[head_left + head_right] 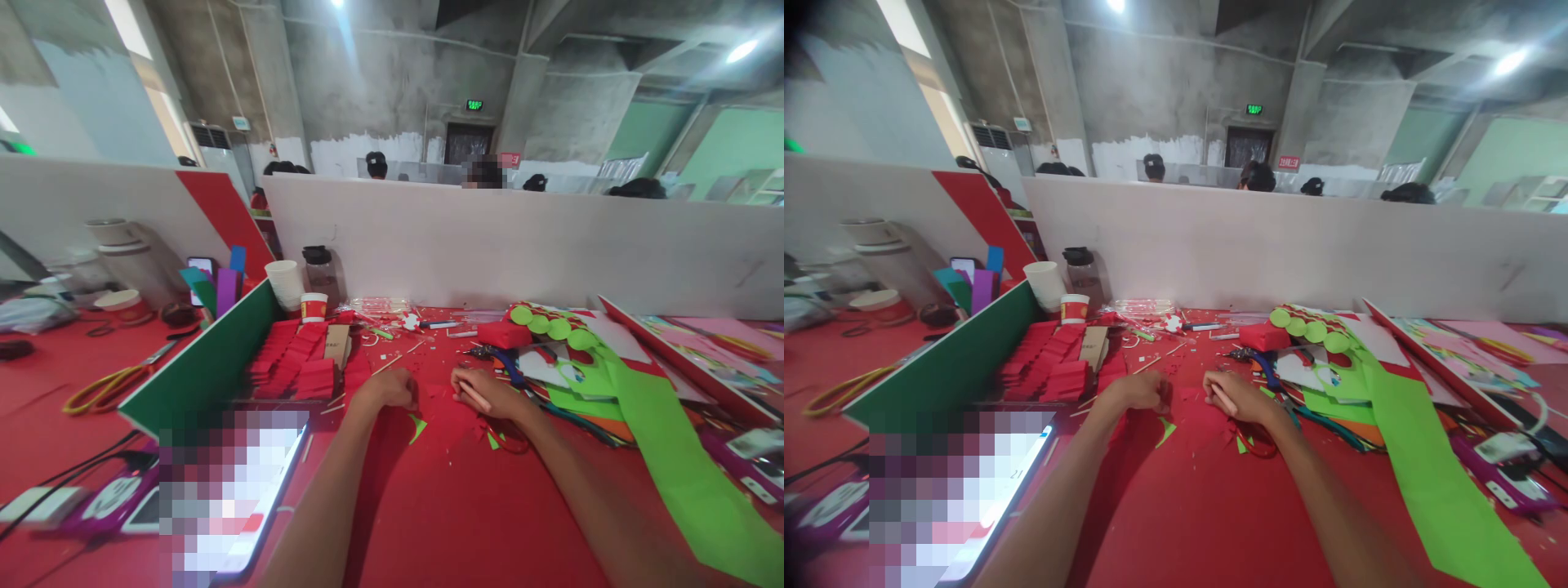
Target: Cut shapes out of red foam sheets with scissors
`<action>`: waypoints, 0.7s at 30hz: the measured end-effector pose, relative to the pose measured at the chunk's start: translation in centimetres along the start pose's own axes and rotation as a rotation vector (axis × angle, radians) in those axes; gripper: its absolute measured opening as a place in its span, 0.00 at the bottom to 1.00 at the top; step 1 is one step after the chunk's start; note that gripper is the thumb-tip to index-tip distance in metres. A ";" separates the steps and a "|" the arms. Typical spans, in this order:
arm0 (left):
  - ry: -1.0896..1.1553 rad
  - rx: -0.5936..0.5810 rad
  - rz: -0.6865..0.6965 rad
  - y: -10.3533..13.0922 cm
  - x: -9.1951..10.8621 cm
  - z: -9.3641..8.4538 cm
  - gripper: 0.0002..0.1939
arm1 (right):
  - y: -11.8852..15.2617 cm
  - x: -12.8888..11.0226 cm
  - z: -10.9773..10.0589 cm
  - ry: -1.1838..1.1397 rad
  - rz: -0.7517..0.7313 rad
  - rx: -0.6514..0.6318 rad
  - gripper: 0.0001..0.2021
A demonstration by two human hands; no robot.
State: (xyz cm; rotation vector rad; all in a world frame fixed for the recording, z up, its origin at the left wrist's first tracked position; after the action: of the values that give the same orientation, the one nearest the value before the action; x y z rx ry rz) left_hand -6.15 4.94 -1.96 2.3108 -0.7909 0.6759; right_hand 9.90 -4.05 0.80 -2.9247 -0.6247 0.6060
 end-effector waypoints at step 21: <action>-0.006 0.018 0.097 0.5 1.6 0.5 0.09 | 0.1 -0.1 0.3 0.037 0.022 -0.014 0.05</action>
State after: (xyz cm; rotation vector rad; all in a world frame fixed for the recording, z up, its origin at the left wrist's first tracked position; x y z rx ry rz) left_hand -5.27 3.67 -1.12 2.3029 -0.9082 0.7220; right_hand 9.76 -4.13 0.57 -2.9523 -0.5959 0.5505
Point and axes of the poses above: each hand's wrist, its own y-axis away from the middle knuckle, its own z-axis out of the palm, x = y × z, the point moved 7 cm from there along -y, towards the middle knuckle, and after that the axes turned 13 degrees about y, right-handed, at the moved point
